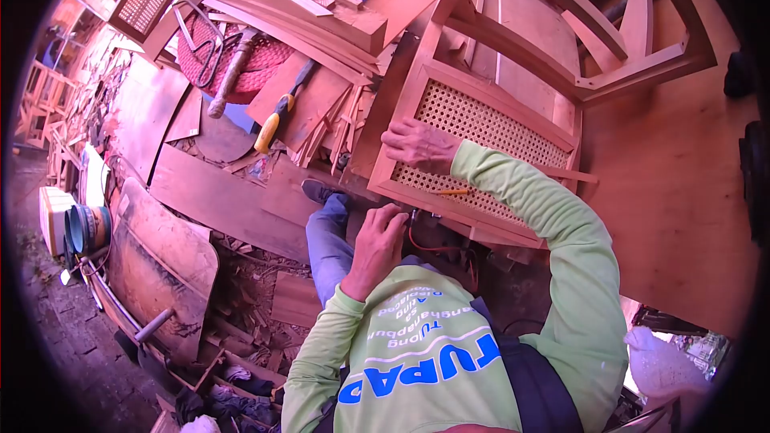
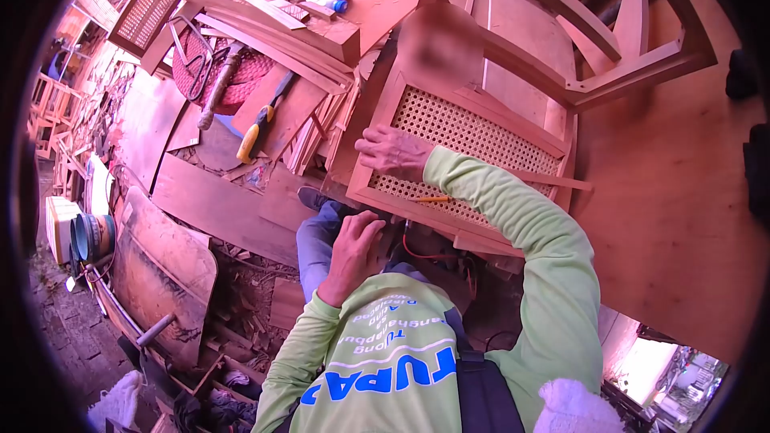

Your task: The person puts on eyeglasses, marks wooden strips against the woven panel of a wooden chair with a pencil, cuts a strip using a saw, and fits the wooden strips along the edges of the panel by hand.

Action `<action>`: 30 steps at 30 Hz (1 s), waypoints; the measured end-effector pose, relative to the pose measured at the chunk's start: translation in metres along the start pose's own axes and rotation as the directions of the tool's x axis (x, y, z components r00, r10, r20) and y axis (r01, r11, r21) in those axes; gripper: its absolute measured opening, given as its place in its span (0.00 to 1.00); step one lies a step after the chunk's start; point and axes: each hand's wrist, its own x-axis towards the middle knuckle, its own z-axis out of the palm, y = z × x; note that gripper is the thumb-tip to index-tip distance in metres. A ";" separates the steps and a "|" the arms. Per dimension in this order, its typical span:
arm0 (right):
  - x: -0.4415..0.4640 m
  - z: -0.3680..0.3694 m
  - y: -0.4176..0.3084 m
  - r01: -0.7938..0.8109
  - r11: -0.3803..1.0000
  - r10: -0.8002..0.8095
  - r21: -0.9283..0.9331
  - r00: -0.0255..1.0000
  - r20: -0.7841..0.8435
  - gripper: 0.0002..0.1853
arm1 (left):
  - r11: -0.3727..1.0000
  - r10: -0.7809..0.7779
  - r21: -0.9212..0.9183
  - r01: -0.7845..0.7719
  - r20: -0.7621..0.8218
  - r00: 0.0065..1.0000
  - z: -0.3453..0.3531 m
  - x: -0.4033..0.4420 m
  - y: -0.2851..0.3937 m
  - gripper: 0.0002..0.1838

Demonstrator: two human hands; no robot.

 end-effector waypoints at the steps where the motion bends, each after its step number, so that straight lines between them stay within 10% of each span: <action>1: -0.001 -0.002 0.003 -0.042 0.999 0.042 0.012 0.999 -0.009 0.11 | 1.000 -0.018 -0.009 0.018 -0.015 1.000 -0.002 -0.005 -0.002 0.18; 7: -0.033 -0.020 0.009 -0.547 0.826 0.560 0.134 0.775 -0.292 0.13 | 0.950 -0.311 -0.049 0.307 -0.195 0.930 -0.030 -0.002 -0.027 0.13; 12: -0.101 -0.023 0.047 -0.856 0.512 0.693 -0.065 0.457 -0.558 0.25 | 0.974 -0.192 0.092 0.208 -0.157 0.969 -0.058 0.069 -0.038 0.12; 20: -0.165 0.005 0.069 -0.851 0.405 0.914 0.336 0.366 -0.175 0.31 | 0.930 -0.064 0.358 0.080 -0.056 0.996 0.007 0.165 -0.033 0.15; 30: -0.167 0.010 0.060 -0.791 0.486 0.865 0.371 0.375 -0.333 0.28 | 0.809 -0.232 0.544 0.221 -0.051 0.971 0.041 0.194 -0.035 0.18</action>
